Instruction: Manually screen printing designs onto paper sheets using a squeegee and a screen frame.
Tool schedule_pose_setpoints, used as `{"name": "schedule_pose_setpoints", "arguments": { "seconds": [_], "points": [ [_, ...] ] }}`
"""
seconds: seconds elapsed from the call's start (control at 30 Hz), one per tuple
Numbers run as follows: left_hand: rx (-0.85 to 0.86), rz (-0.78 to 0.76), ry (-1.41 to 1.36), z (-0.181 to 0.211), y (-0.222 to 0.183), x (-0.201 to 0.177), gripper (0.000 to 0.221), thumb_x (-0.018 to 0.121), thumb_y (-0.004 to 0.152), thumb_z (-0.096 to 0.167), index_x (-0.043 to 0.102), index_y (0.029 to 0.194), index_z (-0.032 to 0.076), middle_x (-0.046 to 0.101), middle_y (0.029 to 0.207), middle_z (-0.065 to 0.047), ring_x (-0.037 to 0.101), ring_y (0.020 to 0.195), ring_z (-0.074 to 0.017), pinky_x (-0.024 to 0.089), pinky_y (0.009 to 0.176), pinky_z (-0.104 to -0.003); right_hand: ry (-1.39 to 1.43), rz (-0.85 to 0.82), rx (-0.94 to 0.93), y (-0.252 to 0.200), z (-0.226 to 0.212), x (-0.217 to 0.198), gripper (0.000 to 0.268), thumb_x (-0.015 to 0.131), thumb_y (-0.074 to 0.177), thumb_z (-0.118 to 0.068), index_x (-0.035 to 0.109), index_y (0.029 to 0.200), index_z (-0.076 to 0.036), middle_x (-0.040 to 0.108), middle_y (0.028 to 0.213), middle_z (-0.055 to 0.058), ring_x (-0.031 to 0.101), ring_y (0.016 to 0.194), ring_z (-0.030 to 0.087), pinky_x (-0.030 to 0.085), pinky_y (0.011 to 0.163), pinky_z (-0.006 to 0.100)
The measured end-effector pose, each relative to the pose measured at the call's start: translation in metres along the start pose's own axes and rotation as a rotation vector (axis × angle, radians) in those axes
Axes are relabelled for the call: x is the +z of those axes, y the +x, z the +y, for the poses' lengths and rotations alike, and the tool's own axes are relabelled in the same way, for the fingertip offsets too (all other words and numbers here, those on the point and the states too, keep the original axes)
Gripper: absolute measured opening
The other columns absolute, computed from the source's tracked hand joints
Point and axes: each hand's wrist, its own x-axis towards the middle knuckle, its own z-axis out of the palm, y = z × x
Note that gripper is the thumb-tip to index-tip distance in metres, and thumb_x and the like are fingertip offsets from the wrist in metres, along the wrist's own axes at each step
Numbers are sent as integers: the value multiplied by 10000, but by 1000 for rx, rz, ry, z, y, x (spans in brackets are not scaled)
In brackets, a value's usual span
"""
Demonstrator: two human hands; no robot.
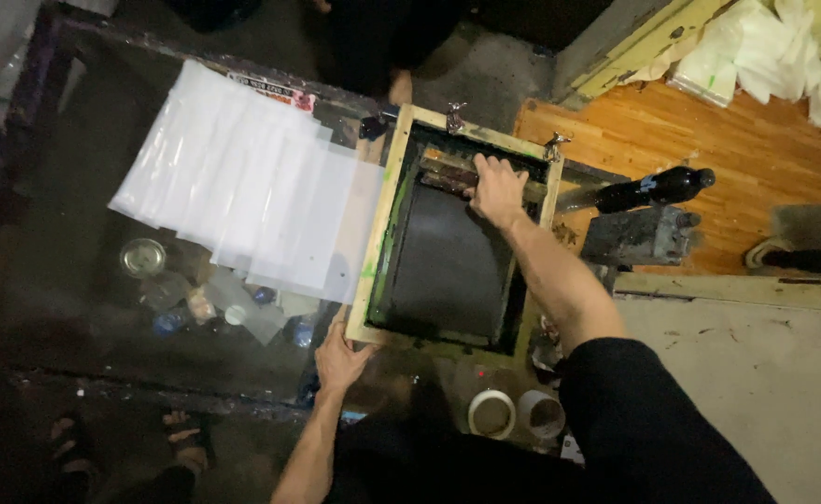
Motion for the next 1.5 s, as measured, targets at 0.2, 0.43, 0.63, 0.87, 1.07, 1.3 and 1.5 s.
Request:
{"name": "schedule_pose_setpoints", "arguments": {
  "seconds": [0.2, 0.43, 0.63, 0.87, 1.07, 1.3, 1.5],
  "points": [
    [45, 23, -87, 35, -13, -26, 602, 959, 682, 511, 572, 894, 102, 638, 853, -153, 763, 873, -454, 579, 774, -560, 126, -170, 5, 66, 24, -22, 499, 780, 922, -318, 552, 1350, -196, 665, 1266, 72, 629, 1274, 323, 463, 1004, 782],
    [62, 85, 75, -38, 18, 31, 668, 950, 649, 720, 572, 820, 196, 550, 636, 29, 579, 594, -196, 455, 627, -412, 81, -173, 200, 71, -17, -71, 985, 894, 858, -429, 348, 1650, -214, 407, 1662, 170, 301, 1562, 427, 249, 1216, 762],
    [144, 188, 201, -27, 9, 32, 754, 943, 660, 460, 704, 1292, 127, 765, 756, -237, 784, 822, -512, 594, 788, -636, 554, 189, 355, -164, -77, -66, 606, 801, 1003, -187, 522, 1541, -180, 512, 1446, 179, 450, 1410, 423, 321, 1171, 689],
    [290, 332, 186, -27, 5, 32, 624, 1018, 666, 508, 631, 963, 119, 696, 675, -121, 766, 715, -443, 592, 699, -553, -110, 875, 755, -520, -18, 22, 574, 770, 847, -231, 606, 1381, -98, 620, 1226, 133, 614, 1145, 297, 398, 1038, 462],
    [332, 300, 119, -49, 19, 41, 599, 1024, 745, 480, 602, 876, 76, 689, 677, -163, 768, 744, -449, 589, 714, -494, 412, 14, 1117, -604, 70, 84, 978, 878, 849, -449, 399, 1692, -317, 587, 1516, 225, 689, 1226, 546, 573, 956, 674],
    [309, 309, 154, -48, 16, 39, 595, 1008, 736, 529, 616, 880, 104, 706, 688, -127, 771, 744, -434, 606, 742, -512, 311, -124, 1144, -620, 60, 106, 824, 887, 864, -481, 545, 1592, -303, 690, 1373, 141, 727, 1215, 420, 583, 961, 580],
    [306, 308, 135, -38, 14, 36, 599, 1016, 727, 511, 614, 856, 86, 693, 662, -157, 767, 732, -455, 601, 725, -526, 356, -122, 1067, -614, 56, 82, 840, 833, 913, -477, 473, 1657, -323, 684, 1384, 151, 724, 1227, 422, 597, 1003, 563]
  ]
}}
